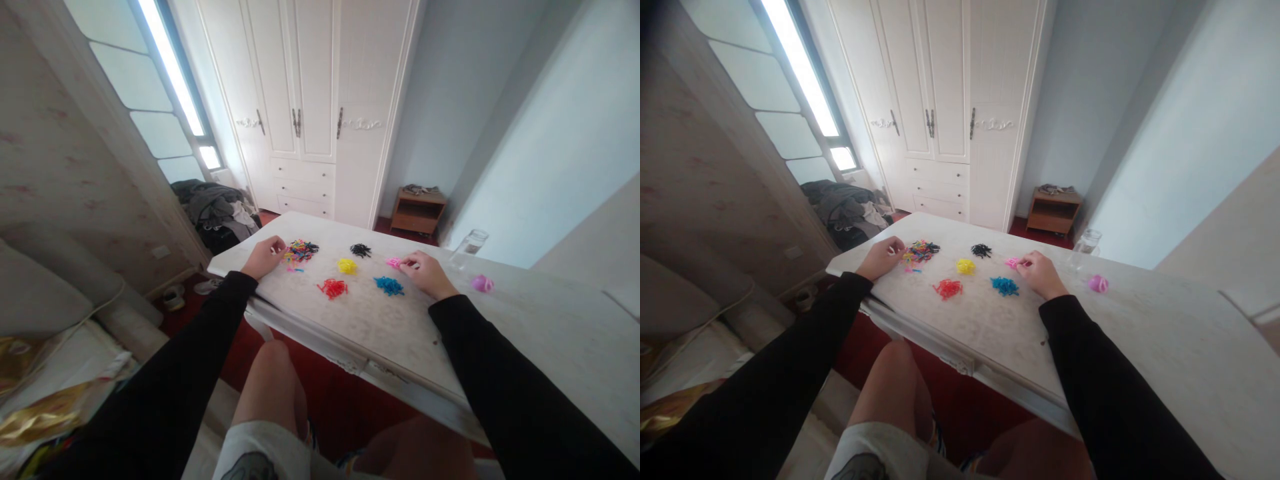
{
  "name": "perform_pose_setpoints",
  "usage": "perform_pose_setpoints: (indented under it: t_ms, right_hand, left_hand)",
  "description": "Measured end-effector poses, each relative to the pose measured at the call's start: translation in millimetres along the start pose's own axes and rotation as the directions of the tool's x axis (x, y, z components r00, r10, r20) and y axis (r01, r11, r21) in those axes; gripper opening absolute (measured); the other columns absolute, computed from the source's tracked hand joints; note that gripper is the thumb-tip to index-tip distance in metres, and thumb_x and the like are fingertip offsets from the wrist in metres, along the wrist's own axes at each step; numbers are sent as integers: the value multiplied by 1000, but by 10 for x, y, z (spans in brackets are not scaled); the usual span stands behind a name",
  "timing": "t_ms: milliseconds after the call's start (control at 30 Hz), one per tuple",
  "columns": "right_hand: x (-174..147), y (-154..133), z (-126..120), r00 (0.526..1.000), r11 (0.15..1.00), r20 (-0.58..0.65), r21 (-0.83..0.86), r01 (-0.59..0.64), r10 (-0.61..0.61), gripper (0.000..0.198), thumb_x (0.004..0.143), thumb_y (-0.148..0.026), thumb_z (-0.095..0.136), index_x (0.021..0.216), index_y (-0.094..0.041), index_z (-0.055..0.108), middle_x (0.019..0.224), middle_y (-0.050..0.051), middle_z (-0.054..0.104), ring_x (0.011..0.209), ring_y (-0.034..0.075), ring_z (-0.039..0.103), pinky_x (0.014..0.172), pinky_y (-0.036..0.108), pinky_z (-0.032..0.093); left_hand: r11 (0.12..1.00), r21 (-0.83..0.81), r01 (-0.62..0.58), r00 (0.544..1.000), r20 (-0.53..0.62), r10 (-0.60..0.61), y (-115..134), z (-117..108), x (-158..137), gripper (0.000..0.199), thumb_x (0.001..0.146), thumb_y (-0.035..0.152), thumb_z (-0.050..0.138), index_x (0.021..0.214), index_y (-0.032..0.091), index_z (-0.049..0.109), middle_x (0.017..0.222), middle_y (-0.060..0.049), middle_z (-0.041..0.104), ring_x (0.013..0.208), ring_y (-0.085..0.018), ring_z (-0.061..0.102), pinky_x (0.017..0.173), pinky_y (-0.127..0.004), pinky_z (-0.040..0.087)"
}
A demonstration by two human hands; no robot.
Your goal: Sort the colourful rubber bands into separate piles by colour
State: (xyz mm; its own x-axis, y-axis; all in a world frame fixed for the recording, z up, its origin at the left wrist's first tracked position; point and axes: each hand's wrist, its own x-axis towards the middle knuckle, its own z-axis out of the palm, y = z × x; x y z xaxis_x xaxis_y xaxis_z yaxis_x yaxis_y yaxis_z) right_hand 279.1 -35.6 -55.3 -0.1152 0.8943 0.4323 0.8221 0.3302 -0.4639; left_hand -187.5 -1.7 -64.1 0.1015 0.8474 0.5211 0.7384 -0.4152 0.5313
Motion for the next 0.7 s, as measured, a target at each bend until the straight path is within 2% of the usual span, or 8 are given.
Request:
perform_pose_setpoints:
  t_ms: [200, 467, 700]
  right_hand:
    - [1, 3, 5, 1000, 1000, -9, -2, -8, 8, 11, 83, -21, 68, 79, -17, 77, 92, 10, 72, 86, 22, 68, 80, 32, 52]
    - [5, 11, 5, 1000, 1000, -10, 4, 3, -3, 13, 83, -22, 67, 82, -16, 78, 94, 10, 72, 81, 21, 66, 77, 32, 52]
    - [3, 13, 12, 1000, 1000, -11, 2, 15, -15, 15, 84, -24, 66, 81, -17, 79, 94, 10, 72, 83, 22, 67, 77, 33, 52]
  left_hand:
    - [1000, -18, 0, 1000, -6, 0, -25, 6, -4, 22, 80, 32, 66, 97, 18, 69, 82, -4, 73, 74, -19, 64, 73, -31, 50]
    - [999, 33, 0, 1000, 6, 0, -46, 13, 10, 17, 83, 31, 66, 87, 17, 74, 83, -7, 74, 75, -20, 64, 74, -32, 51]
    - [999, 21, -27, 997, 66, 25, -65, 16, 18, 24, 86, 39, 68, 88, 17, 79, 87, -8, 73, 72, -19, 61, 71, -32, 48]
